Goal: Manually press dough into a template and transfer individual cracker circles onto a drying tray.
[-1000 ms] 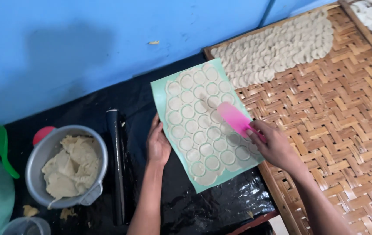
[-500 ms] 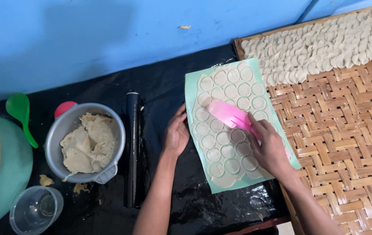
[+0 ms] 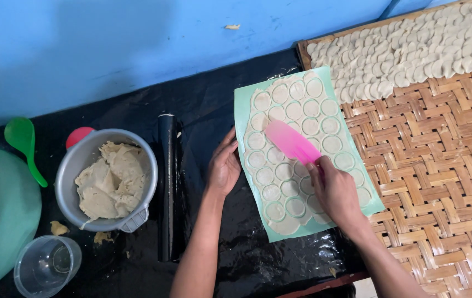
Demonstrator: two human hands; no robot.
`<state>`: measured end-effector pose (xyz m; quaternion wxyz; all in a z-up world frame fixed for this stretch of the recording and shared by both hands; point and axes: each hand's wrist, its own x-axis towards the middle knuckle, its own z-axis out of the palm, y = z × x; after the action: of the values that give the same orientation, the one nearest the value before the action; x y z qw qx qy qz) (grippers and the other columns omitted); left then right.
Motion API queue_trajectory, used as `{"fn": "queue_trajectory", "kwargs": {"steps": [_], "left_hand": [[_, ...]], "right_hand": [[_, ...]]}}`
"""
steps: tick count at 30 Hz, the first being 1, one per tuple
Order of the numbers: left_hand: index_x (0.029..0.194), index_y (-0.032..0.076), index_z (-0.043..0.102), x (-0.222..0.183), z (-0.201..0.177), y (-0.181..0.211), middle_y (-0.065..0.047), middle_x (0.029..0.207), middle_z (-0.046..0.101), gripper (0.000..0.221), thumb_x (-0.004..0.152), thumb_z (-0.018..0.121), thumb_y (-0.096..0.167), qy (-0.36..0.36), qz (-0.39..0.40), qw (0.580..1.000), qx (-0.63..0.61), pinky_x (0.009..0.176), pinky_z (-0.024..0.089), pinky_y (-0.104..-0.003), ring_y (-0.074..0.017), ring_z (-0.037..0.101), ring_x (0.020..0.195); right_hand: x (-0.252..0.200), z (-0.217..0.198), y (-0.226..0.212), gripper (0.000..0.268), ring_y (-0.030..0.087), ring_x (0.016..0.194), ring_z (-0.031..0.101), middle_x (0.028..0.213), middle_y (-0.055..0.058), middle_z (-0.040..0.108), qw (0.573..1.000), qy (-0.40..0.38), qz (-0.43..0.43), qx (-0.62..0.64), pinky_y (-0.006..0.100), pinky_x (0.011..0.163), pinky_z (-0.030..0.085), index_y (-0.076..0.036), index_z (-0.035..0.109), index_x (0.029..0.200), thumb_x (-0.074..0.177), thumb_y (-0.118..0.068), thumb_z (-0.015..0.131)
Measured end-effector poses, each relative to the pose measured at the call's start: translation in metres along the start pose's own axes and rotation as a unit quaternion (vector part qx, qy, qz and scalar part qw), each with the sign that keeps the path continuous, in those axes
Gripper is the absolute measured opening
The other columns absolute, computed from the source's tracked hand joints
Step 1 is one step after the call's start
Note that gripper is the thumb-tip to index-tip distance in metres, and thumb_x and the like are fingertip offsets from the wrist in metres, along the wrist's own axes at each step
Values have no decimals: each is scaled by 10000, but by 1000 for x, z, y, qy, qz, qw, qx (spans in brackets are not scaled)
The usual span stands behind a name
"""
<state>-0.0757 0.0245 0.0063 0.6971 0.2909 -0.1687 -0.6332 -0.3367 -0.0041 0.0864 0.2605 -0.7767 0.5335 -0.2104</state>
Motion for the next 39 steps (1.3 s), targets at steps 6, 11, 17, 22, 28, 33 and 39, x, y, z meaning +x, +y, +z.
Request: {"fn": "queue_trajectory", "kwargs": {"steps": [6,11,17,22,28,33,39], "left_hand": [[1595,16,350,0,0,0,-120,1562,484,621,1018,518,170,-18,6,1000,-7,1188,351,-381,-220,458,1429],[1593,4,356,0,1,1,-122,1546,505,607,1027,514,158,-22,7,1000,-11,1180,361,-372,-212,478,1414],[1596,1,350,0,2,2,-125,1543,509,605,1033,509,154,-26,2,1000,-11,1170,370,-362,-208,489,1402],[1594,0,346,0,5,3,-121,1555,498,605,1032,507,153,-24,5,1000,-9,1177,363,-362,-206,484,1412],[1597,-2,337,0,1,0,-118,1563,493,601,1039,498,151,-24,13,1000,-3,1193,354,-354,-200,475,1429],[1609,49,331,-4,13,5,-112,1536,512,590,1075,491,243,-45,-4,999,-1,1141,399,-365,-208,511,1382],[1484,33,466,2,3,-20,-90,1425,586,459,1055,541,176,39,62,997,29,1092,453,-363,-201,566,1302]], "right_hand": [[1,5,1,292,429,595,633,655,212,646,998,11,-10,-54,515,546,469,-29,613,930,1027,-303,587],[5,1,2,281,426,588,630,636,218,636,999,-3,-15,-41,512,552,463,-32,647,955,1021,-299,590],[14,0,5,289,413,565,622,600,224,607,999,-45,13,2,495,549,454,-31,682,974,999,-307,598],[19,-2,3,317,386,548,595,607,224,600,995,-89,46,25,472,568,462,-30,692,965,997,-331,595],[21,3,11,362,197,544,484,589,112,552,982,-140,81,94,377,548,427,-14,700,955,1009,-351,576],[20,0,18,412,64,597,356,633,-60,430,938,-191,128,259,273,521,302,-19,673,859,1043,-360,536],[13,-24,49,417,59,571,391,627,-65,456,934,-155,137,293,256,504,315,-39,629,813,1047,-369,528]]}}
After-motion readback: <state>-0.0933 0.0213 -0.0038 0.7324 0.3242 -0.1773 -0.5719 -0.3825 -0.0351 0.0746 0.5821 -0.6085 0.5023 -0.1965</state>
